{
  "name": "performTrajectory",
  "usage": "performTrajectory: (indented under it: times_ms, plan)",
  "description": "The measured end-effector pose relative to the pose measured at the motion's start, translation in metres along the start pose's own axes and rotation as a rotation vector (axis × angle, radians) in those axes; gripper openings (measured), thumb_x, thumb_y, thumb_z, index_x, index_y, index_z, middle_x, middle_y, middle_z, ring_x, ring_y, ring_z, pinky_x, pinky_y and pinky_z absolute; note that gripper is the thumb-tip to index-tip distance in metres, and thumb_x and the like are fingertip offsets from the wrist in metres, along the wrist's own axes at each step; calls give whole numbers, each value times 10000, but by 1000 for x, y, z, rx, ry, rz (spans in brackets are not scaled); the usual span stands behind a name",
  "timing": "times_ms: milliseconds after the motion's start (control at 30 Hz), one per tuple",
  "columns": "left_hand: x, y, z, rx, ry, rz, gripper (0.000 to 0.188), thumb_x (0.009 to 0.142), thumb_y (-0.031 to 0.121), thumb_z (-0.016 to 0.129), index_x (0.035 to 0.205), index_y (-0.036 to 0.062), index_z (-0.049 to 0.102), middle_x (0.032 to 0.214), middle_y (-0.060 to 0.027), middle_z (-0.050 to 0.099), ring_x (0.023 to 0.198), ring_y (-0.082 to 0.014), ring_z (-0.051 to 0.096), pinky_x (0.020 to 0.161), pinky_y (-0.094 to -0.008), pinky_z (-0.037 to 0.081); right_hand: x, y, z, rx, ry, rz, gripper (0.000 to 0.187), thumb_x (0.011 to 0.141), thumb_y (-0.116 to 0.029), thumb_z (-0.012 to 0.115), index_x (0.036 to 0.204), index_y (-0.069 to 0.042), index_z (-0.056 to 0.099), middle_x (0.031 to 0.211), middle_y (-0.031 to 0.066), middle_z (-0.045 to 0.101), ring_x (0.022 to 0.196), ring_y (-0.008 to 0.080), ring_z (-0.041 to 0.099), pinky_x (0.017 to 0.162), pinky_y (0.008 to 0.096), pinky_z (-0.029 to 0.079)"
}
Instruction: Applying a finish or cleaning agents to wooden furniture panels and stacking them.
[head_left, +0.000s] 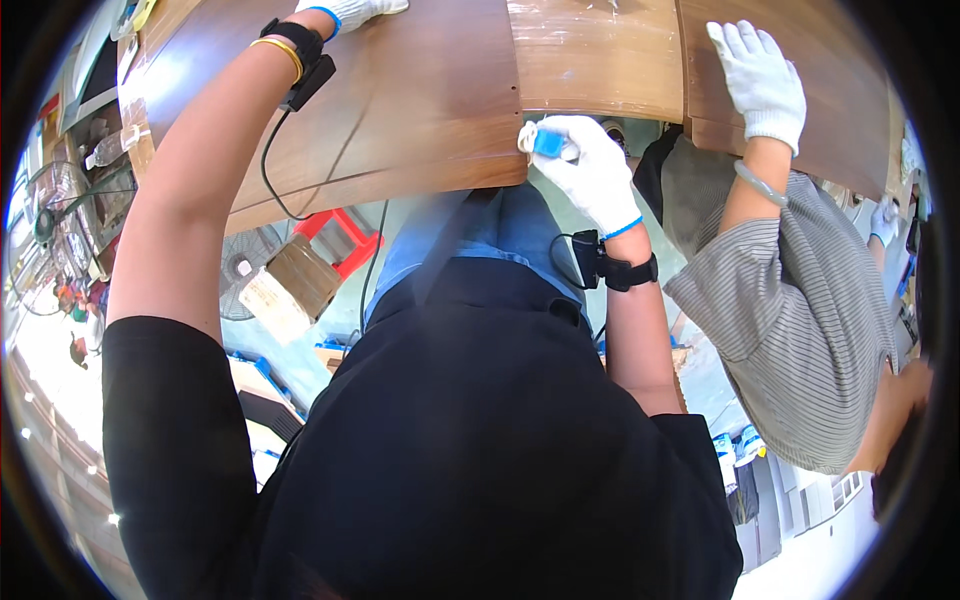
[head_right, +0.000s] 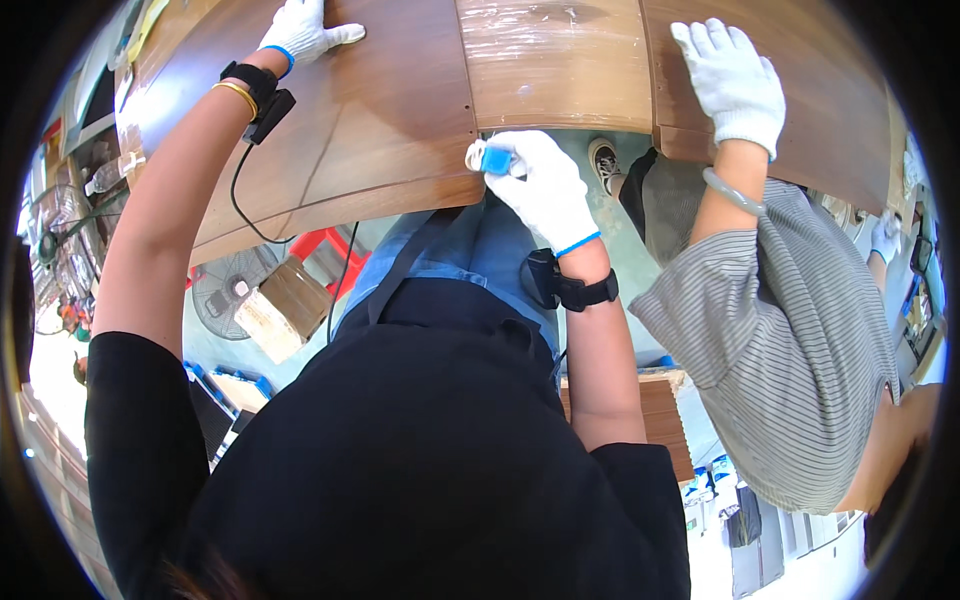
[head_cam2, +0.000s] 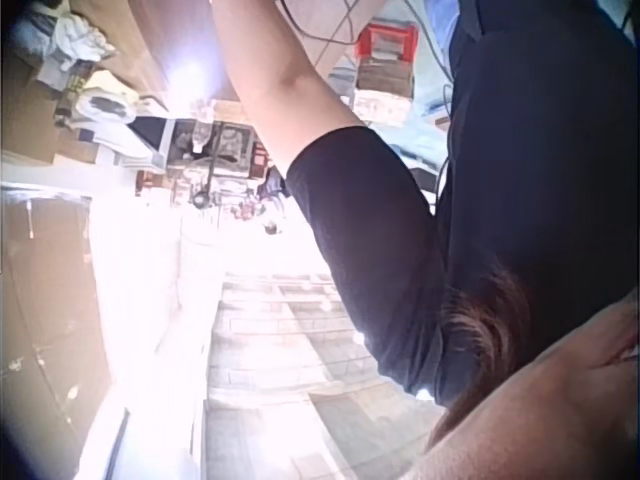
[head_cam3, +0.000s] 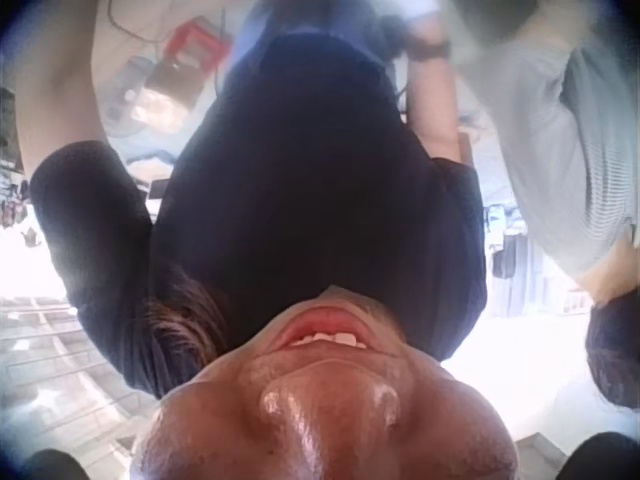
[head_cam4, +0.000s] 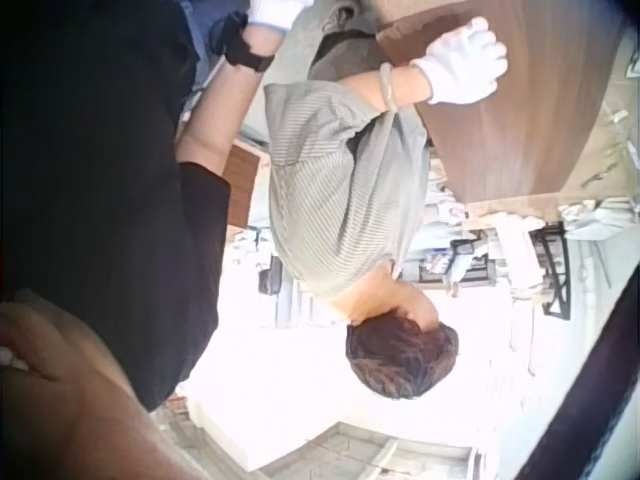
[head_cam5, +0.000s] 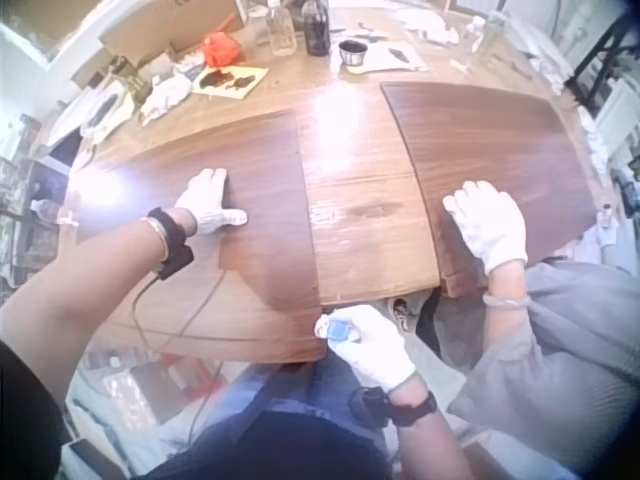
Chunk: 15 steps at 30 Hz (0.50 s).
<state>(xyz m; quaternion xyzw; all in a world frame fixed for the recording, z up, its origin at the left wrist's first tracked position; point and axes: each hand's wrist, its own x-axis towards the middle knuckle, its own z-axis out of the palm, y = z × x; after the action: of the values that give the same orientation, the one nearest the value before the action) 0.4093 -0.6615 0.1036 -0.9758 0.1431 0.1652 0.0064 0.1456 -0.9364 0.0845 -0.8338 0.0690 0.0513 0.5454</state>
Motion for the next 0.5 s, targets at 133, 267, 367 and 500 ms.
performTrajectory:
  times_ms: [133,267,367,500]
  plan:
    - [-3,-3,-1,8,-25,-30,1120,711,617,758,1474,-63,300,1466,-315,373,1367,-459,363,1150,-456,323,-2,3,-6,-146,-70,79,332,768,-175,778,1082,-104,697,1014,84,697,822,194,676,777,314,540]
    - [0,-12,5,-1,4,-5,1122,708,615,760,1475,-60,298,1465,-316,374,1360,-461,370,1147,-457,326,-2,-2,-7,-45,-57,190,351,781,-280,795,1058,-92,690,972,93,700,847,220,684,787,327,539]
    - [0,-9,4,-3,-6,-6,1128,708,616,760,1480,-61,291,1466,-316,372,1360,-463,368,1147,-458,325,-1,-18,0,-88,-20,177,367,787,-319,796,1034,-72,683,942,101,698,843,227,683,781,332,538]
    - [1,-6,6,11,11,-15,1137,713,619,757,1486,-63,278,1480,-316,356,1373,-465,352,1154,-457,315,-2,-14,4,-82,-74,236,368,780,-308,799,1022,-59,677,934,103,691,833,220,679,771,329,536]
